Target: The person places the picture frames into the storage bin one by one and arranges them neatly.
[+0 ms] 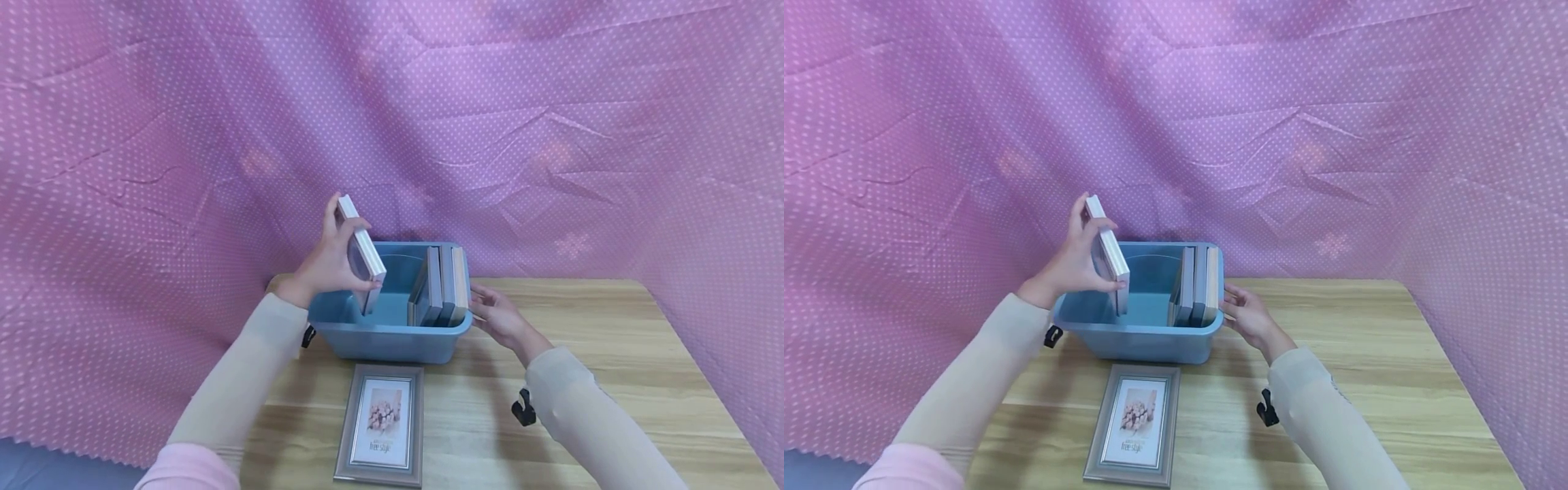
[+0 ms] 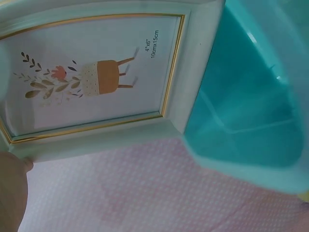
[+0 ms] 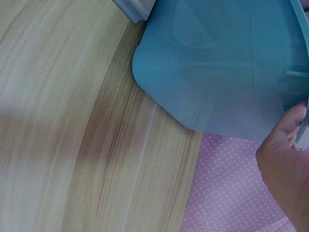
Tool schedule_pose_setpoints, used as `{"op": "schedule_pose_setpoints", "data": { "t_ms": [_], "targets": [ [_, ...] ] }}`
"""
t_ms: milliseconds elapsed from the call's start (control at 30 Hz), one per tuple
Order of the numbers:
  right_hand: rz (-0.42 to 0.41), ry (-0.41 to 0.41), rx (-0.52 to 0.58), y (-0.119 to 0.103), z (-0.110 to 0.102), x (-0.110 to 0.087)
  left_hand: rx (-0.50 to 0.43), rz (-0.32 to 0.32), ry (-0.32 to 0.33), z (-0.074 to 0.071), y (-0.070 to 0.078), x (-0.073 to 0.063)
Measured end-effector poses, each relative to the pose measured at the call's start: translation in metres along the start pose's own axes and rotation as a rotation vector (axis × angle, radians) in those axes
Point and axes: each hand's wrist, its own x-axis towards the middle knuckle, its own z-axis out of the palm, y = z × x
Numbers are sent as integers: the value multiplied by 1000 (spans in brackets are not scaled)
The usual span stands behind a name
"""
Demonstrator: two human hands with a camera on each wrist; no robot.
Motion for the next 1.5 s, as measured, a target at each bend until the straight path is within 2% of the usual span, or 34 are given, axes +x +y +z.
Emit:
{"op": "schedule_pose_setpoints", "data": {
  "t_ms": [200, 433, 833, 1033, 1133, 1367, 1500],
  "targets": [
    [4, 0, -3, 0, 1, 1, 6, -42, -82, 25, -11, -4],
    [-2, -6, 4, -1, -1, 1, -13, -72, -133, 50, -21, -7],
    [12, 8, -4, -1, -2, 0, -8, -167, -210, 83, -29, -10],
    [5, 7, 8, 0, -1, 0, -15, -189, -246, 99, -35, -12],
    [2, 6, 10, 1, 0, 0, -20, -206, -274, 105, -37, -12],
    [-43, -32, 9, 2, -2, -3, -48, -255, -327, 106, -29, -6],
    [-15, -2, 2, 2, -1, -2, -24, -265, -369, 107, -28, -1]
  ]
}}
